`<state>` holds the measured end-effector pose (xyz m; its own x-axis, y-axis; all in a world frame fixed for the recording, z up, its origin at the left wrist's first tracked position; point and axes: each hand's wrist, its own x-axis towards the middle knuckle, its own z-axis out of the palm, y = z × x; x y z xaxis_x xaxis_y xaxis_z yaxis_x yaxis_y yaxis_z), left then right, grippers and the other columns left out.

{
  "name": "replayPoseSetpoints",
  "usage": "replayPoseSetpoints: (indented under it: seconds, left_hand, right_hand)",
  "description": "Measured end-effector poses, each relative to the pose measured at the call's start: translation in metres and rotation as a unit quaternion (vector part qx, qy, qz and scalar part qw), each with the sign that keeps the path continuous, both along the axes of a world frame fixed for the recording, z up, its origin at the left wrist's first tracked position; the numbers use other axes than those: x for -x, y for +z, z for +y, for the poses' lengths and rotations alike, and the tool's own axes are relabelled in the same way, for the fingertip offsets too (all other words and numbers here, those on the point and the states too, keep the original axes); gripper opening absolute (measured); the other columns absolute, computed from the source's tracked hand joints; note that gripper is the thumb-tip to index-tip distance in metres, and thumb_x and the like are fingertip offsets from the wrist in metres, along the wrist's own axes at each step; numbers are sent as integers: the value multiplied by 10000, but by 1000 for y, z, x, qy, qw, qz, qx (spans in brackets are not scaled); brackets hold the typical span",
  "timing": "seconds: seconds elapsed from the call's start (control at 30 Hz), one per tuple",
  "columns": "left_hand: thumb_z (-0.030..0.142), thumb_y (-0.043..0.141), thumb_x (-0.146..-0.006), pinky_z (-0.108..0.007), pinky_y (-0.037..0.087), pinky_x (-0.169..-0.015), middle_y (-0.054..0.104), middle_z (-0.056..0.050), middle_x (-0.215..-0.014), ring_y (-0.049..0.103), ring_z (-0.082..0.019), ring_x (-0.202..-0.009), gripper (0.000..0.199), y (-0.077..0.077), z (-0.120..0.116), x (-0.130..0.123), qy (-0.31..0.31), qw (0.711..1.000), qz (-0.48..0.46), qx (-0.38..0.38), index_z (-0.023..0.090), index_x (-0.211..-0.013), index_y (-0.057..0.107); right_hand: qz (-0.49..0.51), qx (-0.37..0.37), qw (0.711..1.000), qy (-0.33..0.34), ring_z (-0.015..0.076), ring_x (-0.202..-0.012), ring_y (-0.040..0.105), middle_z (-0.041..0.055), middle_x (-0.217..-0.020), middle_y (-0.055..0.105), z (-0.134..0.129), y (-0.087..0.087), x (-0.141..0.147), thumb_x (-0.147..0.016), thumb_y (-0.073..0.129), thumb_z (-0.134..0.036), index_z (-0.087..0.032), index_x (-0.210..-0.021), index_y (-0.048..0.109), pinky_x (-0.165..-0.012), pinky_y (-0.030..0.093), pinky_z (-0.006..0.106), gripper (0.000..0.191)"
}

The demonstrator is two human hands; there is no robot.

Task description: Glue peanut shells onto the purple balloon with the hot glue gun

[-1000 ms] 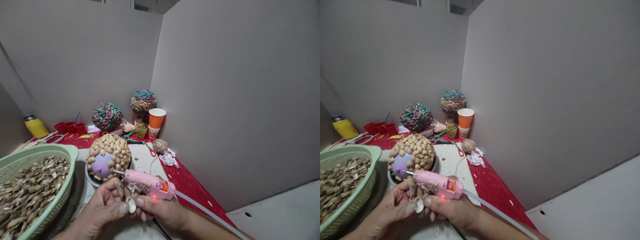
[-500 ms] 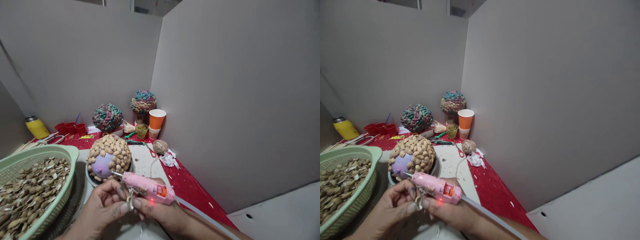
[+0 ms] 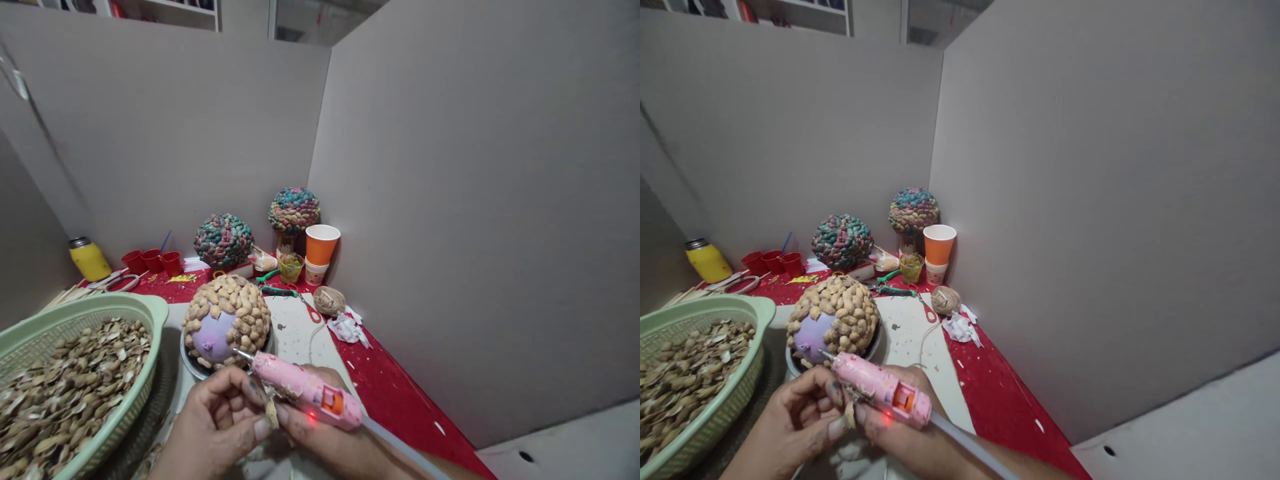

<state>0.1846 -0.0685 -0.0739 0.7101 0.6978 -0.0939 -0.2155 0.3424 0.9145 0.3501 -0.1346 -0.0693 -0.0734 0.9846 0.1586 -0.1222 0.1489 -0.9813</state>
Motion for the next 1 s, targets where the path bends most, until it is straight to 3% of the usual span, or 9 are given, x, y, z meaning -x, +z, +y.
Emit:
replayPoseSetpoints:
  seconds: [0.2,0.33,0.53,0.67,0.83,1.0]
  left_hand:
    - [274,854,-642,-236,445,-636,620,10,-729,541,-115,-650,354,12,4,5,47,999,-23,3,183,-712,519]
    - [267,847,-647,-234,434,-664,629,9,-732,537,-126,-690,368,21,15,16,98,994,-5,-38,188,-682,489]
    - [257,827,-675,-246,447,-696,632,13,-755,547,-132,-709,353,21,31,30,110,992,19,-54,192,-686,479]
    - [247,814,-696,-225,441,-699,629,16,-780,538,-121,-724,334,16,37,37,107,992,23,-63,192,-704,485]
    - [245,800,-715,-221,444,-713,641,3,-808,546,-126,-746,315,11,37,41,93,993,30,-72,197,-732,489]
    - [252,811,-702,-202,448,-686,645,11,-793,553,-114,-725,332,14,35,38,94,993,27,-73,192,-709,485]
  right_hand:
    - [10,-24,999,-22,136,-641,445,9,-730,507,-5,9,-5,-856,670,-498,-150,-835,615,-624,422,237,353]
    - [-97,-73,990,-77,183,-716,487,38,-772,522,-8,11,-15,-852,675,-489,-179,-784,633,-716,462,292,320]
    - [-241,-123,962,-35,150,-621,440,9,-684,469,1,5,-21,-883,598,-527,-180,-676,519,-610,364,275,411]
    - [-238,-175,955,-24,123,-551,384,-21,-638,415,7,3,-17,-901,558,-594,-186,-657,423,-553,277,275,494]
    - [-251,-185,950,-16,150,-549,425,-8,-631,442,8,3,-16,-934,478,-622,-206,-683,444,-536,287,282,488]
    - [-293,-256,921,-30,164,-504,456,-8,-572,462,10,-13,-18,-937,438,-666,-221,-672,431,-491,296,278,518]
